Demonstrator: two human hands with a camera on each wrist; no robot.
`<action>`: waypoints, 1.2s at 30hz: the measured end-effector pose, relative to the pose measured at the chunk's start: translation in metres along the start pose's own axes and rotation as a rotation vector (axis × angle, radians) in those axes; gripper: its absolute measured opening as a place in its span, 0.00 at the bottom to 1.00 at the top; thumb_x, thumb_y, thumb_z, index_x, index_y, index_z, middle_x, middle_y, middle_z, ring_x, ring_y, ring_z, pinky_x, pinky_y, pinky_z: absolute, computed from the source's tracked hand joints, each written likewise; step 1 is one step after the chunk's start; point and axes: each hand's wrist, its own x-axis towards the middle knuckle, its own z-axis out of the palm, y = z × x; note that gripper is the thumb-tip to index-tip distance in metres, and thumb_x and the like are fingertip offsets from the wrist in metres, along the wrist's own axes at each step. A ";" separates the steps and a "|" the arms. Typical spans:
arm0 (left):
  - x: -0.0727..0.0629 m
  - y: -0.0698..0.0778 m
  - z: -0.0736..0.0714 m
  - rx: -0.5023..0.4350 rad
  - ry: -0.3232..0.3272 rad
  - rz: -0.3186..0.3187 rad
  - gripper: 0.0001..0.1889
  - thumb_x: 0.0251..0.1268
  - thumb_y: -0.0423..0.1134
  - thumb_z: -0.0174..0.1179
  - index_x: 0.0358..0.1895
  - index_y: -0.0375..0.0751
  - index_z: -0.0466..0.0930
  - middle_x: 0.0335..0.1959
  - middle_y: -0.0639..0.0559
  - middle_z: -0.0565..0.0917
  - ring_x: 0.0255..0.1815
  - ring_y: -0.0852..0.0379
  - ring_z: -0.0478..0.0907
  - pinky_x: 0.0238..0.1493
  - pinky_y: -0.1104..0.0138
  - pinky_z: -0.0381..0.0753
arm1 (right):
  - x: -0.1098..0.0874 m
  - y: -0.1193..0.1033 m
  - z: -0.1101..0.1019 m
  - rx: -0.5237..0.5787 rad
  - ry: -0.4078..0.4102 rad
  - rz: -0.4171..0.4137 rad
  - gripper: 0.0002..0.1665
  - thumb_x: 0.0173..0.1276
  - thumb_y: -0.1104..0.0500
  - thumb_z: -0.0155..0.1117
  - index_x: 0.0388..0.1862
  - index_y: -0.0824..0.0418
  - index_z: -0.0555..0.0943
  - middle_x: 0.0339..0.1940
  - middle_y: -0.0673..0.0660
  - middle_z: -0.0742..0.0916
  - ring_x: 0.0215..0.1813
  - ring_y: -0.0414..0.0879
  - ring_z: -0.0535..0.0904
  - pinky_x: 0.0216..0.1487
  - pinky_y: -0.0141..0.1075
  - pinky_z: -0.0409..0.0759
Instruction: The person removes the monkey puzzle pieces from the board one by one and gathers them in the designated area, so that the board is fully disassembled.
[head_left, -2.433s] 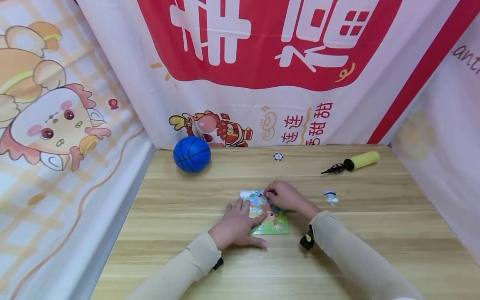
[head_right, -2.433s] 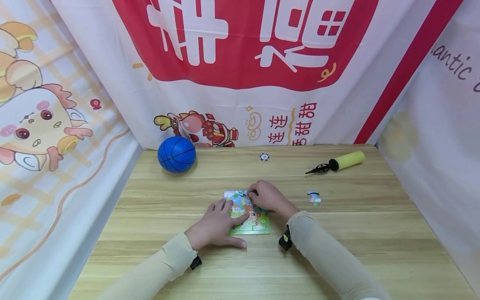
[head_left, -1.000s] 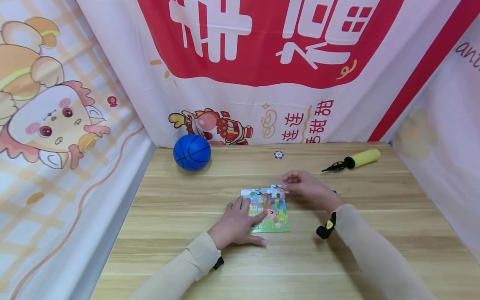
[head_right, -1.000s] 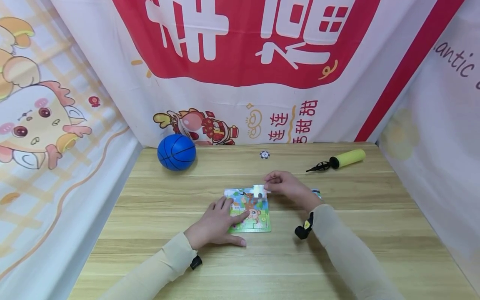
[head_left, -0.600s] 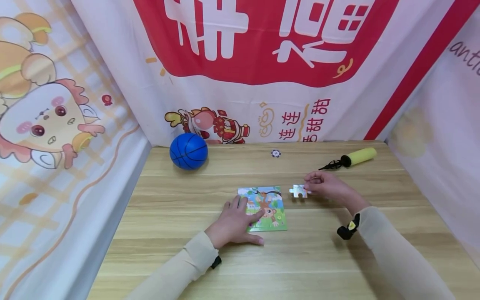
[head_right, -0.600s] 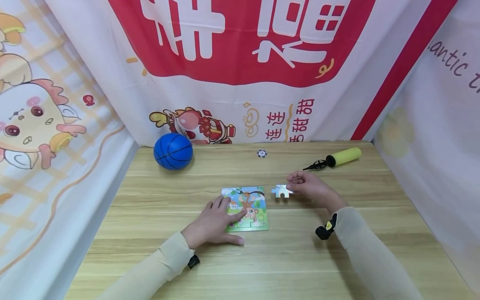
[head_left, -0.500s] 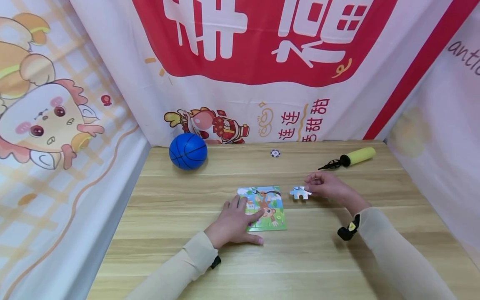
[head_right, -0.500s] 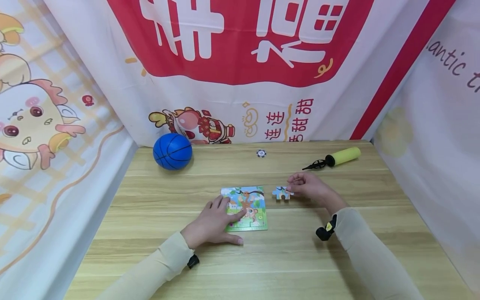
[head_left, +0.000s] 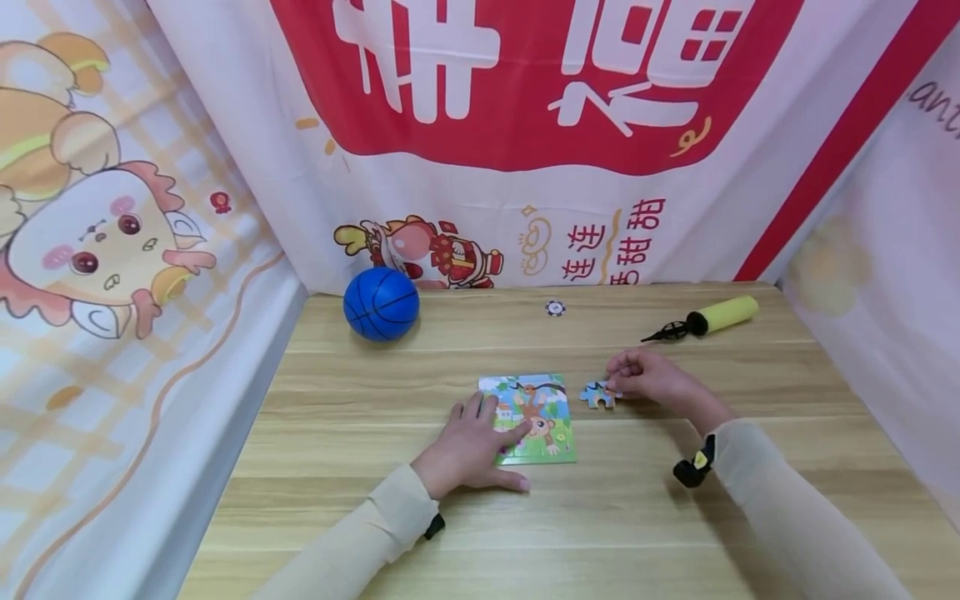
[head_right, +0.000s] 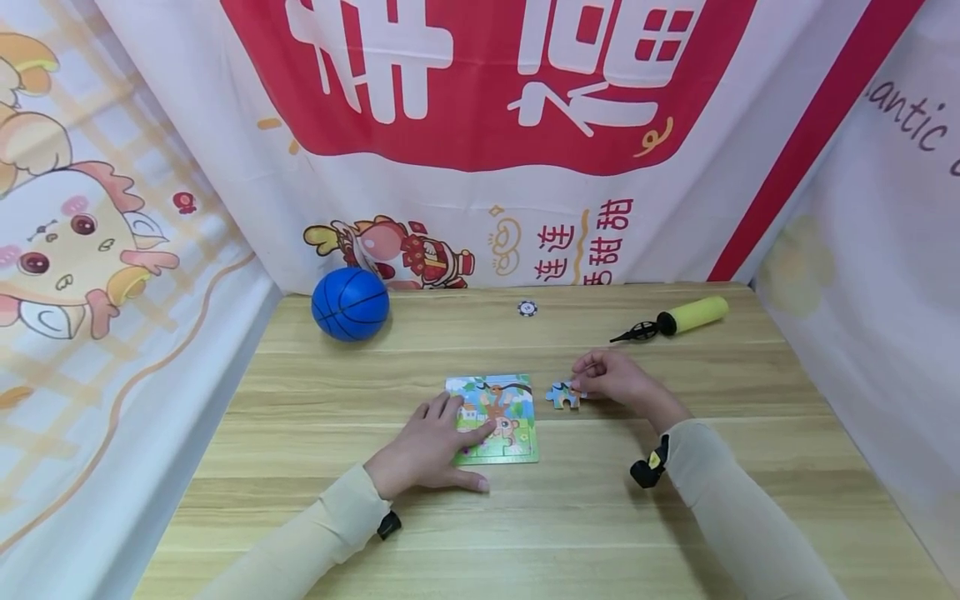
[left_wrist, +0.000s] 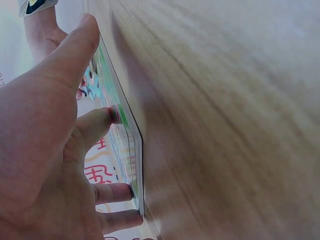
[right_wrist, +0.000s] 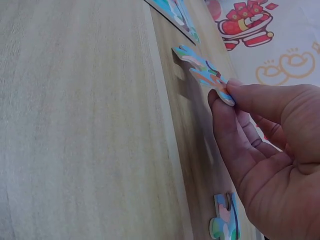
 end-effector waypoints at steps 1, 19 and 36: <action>0.001 0.000 0.001 0.003 0.000 0.000 0.50 0.49 0.87 0.45 0.79 0.74 0.56 0.71 0.34 0.59 0.74 0.29 0.52 0.66 0.35 0.59 | 0.000 0.000 0.000 -0.008 0.001 -0.002 0.18 0.71 0.63 0.68 0.57 0.67 0.78 0.49 0.64 0.83 0.52 0.55 0.81 0.51 0.43 0.83; 0.001 0.000 0.001 0.018 0.008 0.004 0.50 0.50 0.87 0.45 0.79 0.74 0.57 0.72 0.33 0.58 0.74 0.28 0.52 0.66 0.35 0.59 | -0.003 -0.004 0.004 -0.120 0.053 -0.041 0.19 0.69 0.60 0.71 0.55 0.65 0.79 0.47 0.62 0.83 0.50 0.53 0.79 0.50 0.40 0.83; -0.001 0.000 0.000 -0.004 0.018 0.006 0.50 0.50 0.86 0.46 0.79 0.73 0.57 0.73 0.32 0.57 0.75 0.27 0.51 0.67 0.36 0.59 | -0.009 -0.021 0.007 -0.297 0.051 -0.068 0.13 0.75 0.57 0.65 0.53 0.61 0.81 0.45 0.59 0.84 0.45 0.54 0.79 0.44 0.47 0.82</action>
